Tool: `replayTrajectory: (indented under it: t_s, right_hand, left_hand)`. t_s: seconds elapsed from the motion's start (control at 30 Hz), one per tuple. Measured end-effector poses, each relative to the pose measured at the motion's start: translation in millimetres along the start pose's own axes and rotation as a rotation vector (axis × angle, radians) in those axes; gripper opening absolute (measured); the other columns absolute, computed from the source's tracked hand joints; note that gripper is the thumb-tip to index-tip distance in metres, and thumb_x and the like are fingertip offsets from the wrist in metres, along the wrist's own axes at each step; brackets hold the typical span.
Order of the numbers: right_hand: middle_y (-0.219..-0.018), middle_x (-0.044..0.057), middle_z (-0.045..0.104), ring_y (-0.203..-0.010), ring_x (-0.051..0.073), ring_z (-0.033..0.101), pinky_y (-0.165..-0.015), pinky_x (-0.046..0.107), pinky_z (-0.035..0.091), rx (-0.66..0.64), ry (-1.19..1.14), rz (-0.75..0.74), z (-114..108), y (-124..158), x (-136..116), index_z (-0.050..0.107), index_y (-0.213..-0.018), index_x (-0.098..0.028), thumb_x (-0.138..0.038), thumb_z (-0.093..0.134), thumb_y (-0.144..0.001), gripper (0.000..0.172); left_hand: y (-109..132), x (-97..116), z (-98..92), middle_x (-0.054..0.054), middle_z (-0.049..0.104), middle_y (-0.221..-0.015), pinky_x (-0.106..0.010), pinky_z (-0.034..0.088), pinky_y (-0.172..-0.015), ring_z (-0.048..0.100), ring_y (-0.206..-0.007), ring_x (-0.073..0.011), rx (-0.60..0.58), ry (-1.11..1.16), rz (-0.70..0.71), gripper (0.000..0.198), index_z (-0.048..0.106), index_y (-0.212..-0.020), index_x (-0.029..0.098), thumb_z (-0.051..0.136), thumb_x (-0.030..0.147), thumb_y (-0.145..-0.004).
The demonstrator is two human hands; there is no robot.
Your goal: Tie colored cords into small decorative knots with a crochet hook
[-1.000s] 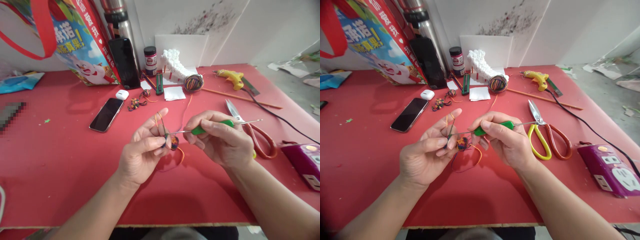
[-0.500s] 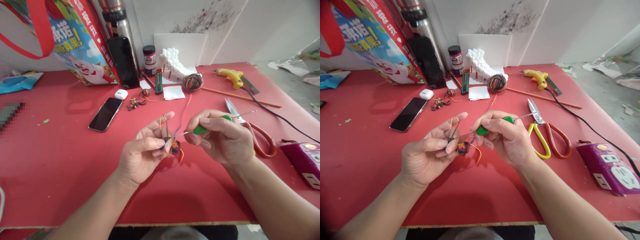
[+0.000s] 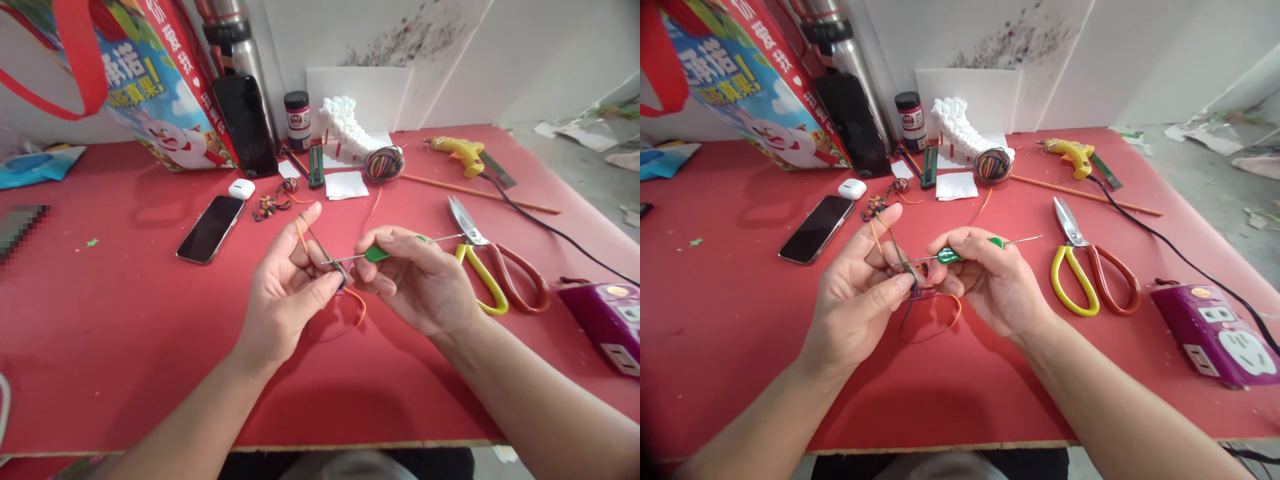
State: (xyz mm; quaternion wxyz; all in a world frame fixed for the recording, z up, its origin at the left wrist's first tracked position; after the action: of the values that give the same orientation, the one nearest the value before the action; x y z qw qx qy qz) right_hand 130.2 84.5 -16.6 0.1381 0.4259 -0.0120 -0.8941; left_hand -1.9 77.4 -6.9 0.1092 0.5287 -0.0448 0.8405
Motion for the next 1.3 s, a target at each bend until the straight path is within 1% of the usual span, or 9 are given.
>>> replayTrajectory:
  t_s: [0.1,0.2,0.37,0.63,0.8,0.93,1.03,1.17,1.3]
  right_hand:
    - [-0.064,0.002,0.07,-0.047,0.008,0.045,-0.053,0.027,0.045,0.019,0.002,-0.013,-1.2,-0.1,0.9,0.079,-0.079,-0.017,-0.028,0.074,-0.084,0.013]
    - [-0.064,0.002,0.069,-0.048,0.009,0.045,-0.053,0.027,0.046,0.042,-0.01,-0.013,-2.5,0.2,2.5,0.079,-0.08,-0.017,-0.028,0.073,-0.085,0.013]
    - [-0.064,0.002,0.069,-0.049,0.009,0.044,-0.053,0.026,0.045,0.041,-0.017,-0.026,-1.7,0.4,1.4,0.079,-0.078,-0.017,-0.028,0.074,-0.084,0.014]
    - [-0.064,0.002,0.069,-0.047,0.009,0.044,-0.051,0.027,0.045,0.06,0.033,-0.044,-5.8,0.3,-1.8,0.08,-0.078,-0.018,-0.028,0.074,-0.083,0.013]
    - [-0.065,0.003,0.071,-0.048,0.009,0.046,-0.053,0.026,0.046,0.043,0.015,-0.037,-3.9,0.4,-0.7,0.08,-0.079,-0.017,-0.028,0.074,-0.085,0.014]
    - [-0.065,0.003,0.071,-0.048,0.009,0.047,-0.054,0.026,0.047,0.023,0.01,-0.025,-2.1,0.8,0.6,0.081,-0.081,-0.016,-0.028,0.073,-0.086,0.015]
    - [-0.065,0.003,0.07,-0.048,0.009,0.046,-0.054,0.027,0.047,0.024,0.022,-0.016,-2.7,1.0,1.6,0.081,-0.082,-0.016,-0.029,0.073,-0.087,0.016]
    - [-0.065,0.002,0.07,-0.047,0.009,0.045,-0.054,0.027,0.046,0.02,0.032,-0.024,-2.8,0.5,1.5,0.08,-0.081,-0.017,-0.03,0.074,-0.087,0.016]
    - [-0.065,0.002,0.07,-0.047,0.008,0.043,-0.054,0.028,0.047,0.029,0.018,-0.022,-3.2,-0.1,2.4,0.08,-0.081,-0.017,-0.03,0.074,-0.087,0.015]
  left_hand:
    - [-0.9,2.2,-1.5,0.003,0.061,-0.079,-0.023,0.05,-0.066,0.058,-0.07,-0.0102,0.02,-0.02,0.024,0.067,0.065,-0.146,0.025,0.085,0.014,-0.083]
    - [-1.3,3.6,-2.0,0.003,0.061,-0.08,-0.025,0.055,-0.072,0.06,-0.073,-0.0113,0.032,-0.035,0.034,0.064,0.067,-0.143,0.026,0.084,0.014,-0.082]
    - [-1.1,6.7,-0.6,0.003,0.061,-0.078,-0.025,0.053,-0.066,0.056,-0.069,-0.0121,0.039,-0.081,0.04,0.063,0.068,-0.141,0.029,0.084,0.013,-0.082]
    - [-0.4,6.6,0.6,0.001,0.063,-0.081,-0.024,0.052,-0.064,0.058,-0.072,-0.0129,0.014,-0.086,0.052,0.064,0.065,-0.144,0.026,0.083,0.013,-0.083]
    - [-1.0,4.0,1.9,0.001,0.064,-0.082,-0.024,0.051,-0.063,0.057,-0.067,-0.011,-0.02,-0.058,0.056,0.059,0.064,-0.146,0.026,0.08,0.019,-0.089]
    - [-2.0,4.3,2.4,-0.002,0.07,-0.088,-0.026,0.051,-0.064,0.061,-0.073,-0.0133,-0.015,-0.054,0.063,0.058,0.064,-0.146,0.025,0.079,0.019,-0.09]
    - [-1.8,6.0,0.4,-0.002,0.072,-0.094,-0.025,0.051,-0.063,0.061,-0.07,-0.0119,0.01,-0.057,0.08,0.056,0.067,-0.143,0.026,0.08,0.018,-0.089]
    - [-1.1,7.8,-0.8,-0.001,0.073,-0.091,-0.026,0.052,-0.061,0.059,-0.064,-0.0103,0.021,-0.087,0.097,0.056,0.068,-0.143,0.026,0.08,0.017,-0.09]
    - [-1.3,7.0,-0.3,0.0,0.073,-0.084,-0.026,0.052,-0.061,0.061,-0.063,-0.011,0.02,-0.087,0.077,0.058,0.067,-0.144,0.025,0.081,0.016,-0.088]
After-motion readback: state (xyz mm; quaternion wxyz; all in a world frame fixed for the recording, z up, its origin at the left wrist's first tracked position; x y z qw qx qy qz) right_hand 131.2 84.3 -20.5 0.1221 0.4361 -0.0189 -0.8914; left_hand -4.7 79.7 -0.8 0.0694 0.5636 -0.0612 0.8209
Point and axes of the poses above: each hand's wrist, its own y-axis away from the middle knuckle, its own z-axis out of the palm, x = y × z, the point moved 9 cm from there along -y, towards the middle knuckle
